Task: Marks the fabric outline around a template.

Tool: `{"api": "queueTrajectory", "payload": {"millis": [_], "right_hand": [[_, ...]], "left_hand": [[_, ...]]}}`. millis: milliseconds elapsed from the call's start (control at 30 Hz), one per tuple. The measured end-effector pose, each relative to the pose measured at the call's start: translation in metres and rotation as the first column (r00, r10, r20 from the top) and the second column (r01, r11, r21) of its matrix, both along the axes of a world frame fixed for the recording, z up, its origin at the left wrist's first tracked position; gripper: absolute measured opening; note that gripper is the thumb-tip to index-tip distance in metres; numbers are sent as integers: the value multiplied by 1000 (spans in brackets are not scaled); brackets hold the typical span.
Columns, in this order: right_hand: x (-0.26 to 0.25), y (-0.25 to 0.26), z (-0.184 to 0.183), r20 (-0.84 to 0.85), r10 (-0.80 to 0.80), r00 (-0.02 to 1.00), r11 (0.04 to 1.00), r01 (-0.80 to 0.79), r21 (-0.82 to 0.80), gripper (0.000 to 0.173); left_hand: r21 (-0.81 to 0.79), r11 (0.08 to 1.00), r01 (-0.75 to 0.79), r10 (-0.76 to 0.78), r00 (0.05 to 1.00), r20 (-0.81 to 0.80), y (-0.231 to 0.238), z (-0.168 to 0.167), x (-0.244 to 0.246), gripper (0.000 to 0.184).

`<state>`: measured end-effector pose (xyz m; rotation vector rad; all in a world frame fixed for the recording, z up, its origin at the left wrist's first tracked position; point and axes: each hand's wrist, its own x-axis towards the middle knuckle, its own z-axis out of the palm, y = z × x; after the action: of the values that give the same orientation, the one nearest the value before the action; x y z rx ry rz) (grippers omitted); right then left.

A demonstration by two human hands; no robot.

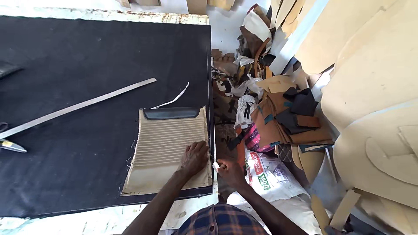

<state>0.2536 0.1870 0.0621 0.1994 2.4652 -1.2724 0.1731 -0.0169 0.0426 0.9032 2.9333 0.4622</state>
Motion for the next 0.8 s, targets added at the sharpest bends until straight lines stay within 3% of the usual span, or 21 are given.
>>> {"api": "queueTrajectory", "payload": {"millis": [133,300,367,433,500,600,800], "right_hand": [[-2,3,1,37,40,999,999,-40,11,25],[-13,6,21,-75,-32,997,996,26,-83,16],[-18,9,17,-134,-32,990,990,13,-142,19],[-36,6,-6,-220,-23,975,988,-12,-157,36],[-55,3,-12,-244,38,969,994,-61,-86,39],[-81,-4,-1,-129,122,984,992,-117,47,33],[-87,-12,10,-103,217,971,966,-198,168,25]], "left_hand": [[-82,995,51,-44,996,81,-4,6,-1,57],[-192,977,89,-42,970,238,0,22,-1,80],[-222,970,100,-39,964,264,1,22,-1,89],[-234,966,110,-45,963,266,1,21,-1,94],[-250,962,112,-37,958,284,3,24,0,98],[-264,958,112,-33,958,285,4,26,1,100],[-258,960,109,-28,953,300,6,35,4,105]]}}
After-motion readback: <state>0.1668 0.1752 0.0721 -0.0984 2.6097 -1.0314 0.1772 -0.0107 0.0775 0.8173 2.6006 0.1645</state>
